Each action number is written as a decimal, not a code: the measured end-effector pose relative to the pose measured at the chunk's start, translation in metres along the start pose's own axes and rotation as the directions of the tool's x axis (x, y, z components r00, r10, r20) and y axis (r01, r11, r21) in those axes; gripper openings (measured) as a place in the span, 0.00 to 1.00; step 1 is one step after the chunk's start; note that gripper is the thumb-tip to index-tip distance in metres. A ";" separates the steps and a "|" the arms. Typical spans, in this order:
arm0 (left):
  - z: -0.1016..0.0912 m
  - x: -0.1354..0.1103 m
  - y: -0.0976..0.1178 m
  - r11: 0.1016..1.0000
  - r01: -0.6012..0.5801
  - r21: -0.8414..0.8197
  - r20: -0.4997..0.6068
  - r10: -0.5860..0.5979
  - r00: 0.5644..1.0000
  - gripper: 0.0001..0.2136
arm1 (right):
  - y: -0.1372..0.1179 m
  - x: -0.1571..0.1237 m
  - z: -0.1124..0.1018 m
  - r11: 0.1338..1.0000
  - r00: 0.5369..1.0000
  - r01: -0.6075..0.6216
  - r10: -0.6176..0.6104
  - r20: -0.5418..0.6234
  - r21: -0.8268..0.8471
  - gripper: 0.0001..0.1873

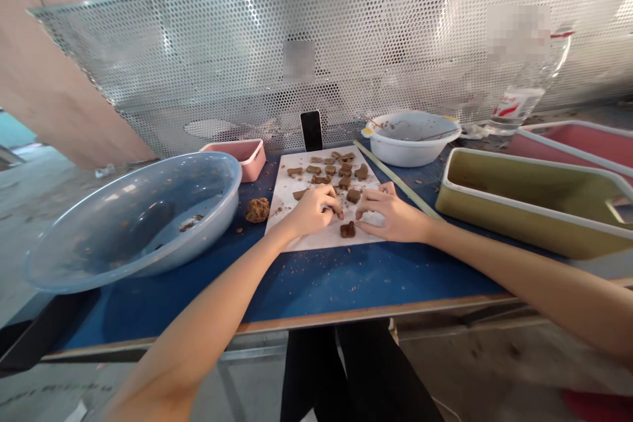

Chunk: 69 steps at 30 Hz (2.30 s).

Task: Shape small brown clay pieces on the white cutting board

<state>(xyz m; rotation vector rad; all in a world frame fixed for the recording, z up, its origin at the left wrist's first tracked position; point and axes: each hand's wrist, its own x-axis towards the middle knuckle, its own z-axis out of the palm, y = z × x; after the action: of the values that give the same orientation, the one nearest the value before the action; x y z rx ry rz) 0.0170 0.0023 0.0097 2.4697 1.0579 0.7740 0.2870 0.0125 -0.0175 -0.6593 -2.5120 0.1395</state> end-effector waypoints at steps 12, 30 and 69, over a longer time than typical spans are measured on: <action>0.009 0.002 -0.003 0.998 0.062 -0.007 -0.111 -0.062 0.992 0.15 | -0.020 0.005 0.016 0.984 0.984 -0.177 0.177 -0.009 -0.030 0.10; 0.008 0.001 -0.003 0.997 0.074 0.020 -0.100 -0.072 0.992 0.16 | -0.007 -0.001 -0.004 0.998 0.999 0.045 -0.045 -0.003 -0.054 0.13; 0.000 -0.001 -0.001 0.999 -0.043 -0.023 0.077 0.045 0.996 0.21 | 0.001 -0.005 -0.010 0.971 0.975 0.223 -0.222 0.028 -0.088 0.17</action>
<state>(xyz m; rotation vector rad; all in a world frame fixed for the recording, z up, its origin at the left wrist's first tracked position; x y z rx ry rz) 0.0162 0.0020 0.0090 2.4914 0.9666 0.6932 0.2967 0.0110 -0.0115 -0.4077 -2.6012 -0.0503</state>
